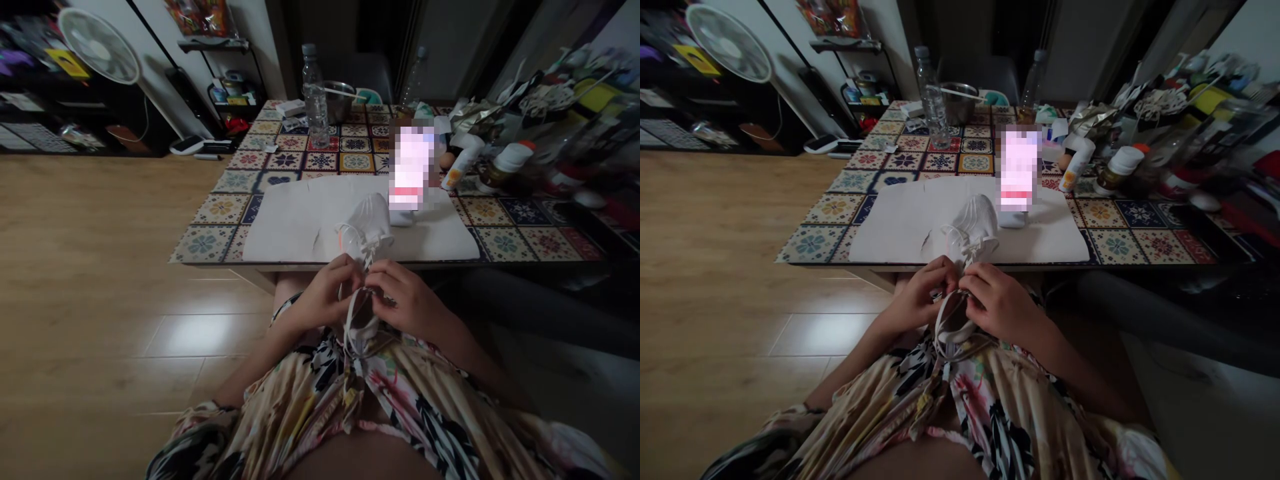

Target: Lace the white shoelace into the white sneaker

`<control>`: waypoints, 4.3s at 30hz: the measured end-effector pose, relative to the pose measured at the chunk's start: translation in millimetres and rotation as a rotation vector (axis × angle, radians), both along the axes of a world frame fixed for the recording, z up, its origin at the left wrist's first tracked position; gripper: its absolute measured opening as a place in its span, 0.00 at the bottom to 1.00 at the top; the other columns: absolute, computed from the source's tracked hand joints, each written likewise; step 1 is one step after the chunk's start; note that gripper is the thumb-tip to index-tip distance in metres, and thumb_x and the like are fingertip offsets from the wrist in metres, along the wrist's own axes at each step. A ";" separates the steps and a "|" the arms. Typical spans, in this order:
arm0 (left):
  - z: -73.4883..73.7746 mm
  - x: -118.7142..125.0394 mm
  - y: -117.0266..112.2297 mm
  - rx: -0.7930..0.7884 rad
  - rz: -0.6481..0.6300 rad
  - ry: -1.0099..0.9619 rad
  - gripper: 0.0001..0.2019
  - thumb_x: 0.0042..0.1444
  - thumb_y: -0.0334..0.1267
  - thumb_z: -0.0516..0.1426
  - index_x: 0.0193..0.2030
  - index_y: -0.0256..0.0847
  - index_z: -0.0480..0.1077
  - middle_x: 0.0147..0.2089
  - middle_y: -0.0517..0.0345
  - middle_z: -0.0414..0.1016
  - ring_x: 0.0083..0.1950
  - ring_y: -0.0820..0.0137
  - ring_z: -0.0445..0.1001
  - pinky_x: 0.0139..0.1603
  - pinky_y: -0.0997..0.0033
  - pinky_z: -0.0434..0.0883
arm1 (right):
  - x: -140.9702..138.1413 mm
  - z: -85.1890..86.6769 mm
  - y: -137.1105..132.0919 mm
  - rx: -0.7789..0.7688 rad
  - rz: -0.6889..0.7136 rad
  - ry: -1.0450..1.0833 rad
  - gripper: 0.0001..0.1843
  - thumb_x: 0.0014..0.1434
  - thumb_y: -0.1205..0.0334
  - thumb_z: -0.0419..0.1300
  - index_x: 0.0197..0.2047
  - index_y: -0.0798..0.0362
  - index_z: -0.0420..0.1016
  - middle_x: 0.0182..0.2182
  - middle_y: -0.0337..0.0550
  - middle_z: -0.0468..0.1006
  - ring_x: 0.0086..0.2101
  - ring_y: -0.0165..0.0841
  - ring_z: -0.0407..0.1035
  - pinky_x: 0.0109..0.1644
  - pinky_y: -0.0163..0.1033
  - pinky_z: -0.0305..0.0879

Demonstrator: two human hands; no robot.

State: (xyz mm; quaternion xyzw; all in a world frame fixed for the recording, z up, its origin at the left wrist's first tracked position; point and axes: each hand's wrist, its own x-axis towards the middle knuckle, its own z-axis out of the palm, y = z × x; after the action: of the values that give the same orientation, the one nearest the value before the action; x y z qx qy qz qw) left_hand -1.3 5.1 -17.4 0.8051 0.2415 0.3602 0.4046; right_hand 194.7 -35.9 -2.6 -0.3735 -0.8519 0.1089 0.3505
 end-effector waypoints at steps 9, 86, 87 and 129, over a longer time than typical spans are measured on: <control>2.2 -0.9 -1.9 -0.002 0.019 0.002 0.05 0.62 0.37 0.57 0.37 0.38 0.70 0.42 0.52 0.68 0.41 0.69 0.66 0.40 0.70 0.67 | 2.9 -10.3 8.4 -0.193 0.114 0.306 0.10 0.56 0.75 0.55 0.32 0.50 0.61 0.39 0.43 0.68 0.42 0.35 0.67 0.48 0.40 0.66; 22.3 2.7 -1.0 -0.605 0.200 -0.825 0.19 0.52 0.43 0.68 0.30 0.39 0.61 0.27 0.61 0.75 0.31 0.74 0.76 0.32 0.76 0.73 | 24.5 -7.3 6.1 -0.158 0.054 0.972 0.14 0.68 0.49 0.51 0.31 0.44 0.60 0.22 0.34 0.56 0.28 0.38 0.64 0.42 0.48 0.68; 21.6 -4.7 5.0 -0.619 0.190 -0.875 0.20 0.51 0.43 0.68 0.30 0.39 0.59 0.24 0.65 0.70 0.27 0.76 0.74 0.30 0.77 0.72 | 29.7 -7.2 9.8 -0.236 0.097 1.034 0.14 0.69 0.50 0.50 0.32 0.44 0.60 0.20 0.32 0.50 0.21 0.35 0.56 0.37 0.44 0.67; -2.4 13.2 -2.4 -0.187 0.026 -0.319 0.16 0.63 0.49 0.59 0.34 0.37 0.74 0.32 0.54 0.75 0.34 0.72 0.73 0.36 0.74 0.71 | 10.7 -35.6 13.4 -0.521 0.129 0.930 0.06 0.60 0.56 0.66 0.33 0.47 0.80 0.27 0.35 0.74 0.23 0.27 0.66 0.27 0.33 0.64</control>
State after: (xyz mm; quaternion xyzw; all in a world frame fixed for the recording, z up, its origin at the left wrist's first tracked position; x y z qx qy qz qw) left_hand 11.9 2.8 -19.8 0.6935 0.2173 0.4646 0.5060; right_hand 205.3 -22.5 -38.2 -0.3074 -0.5728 0.4919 0.5792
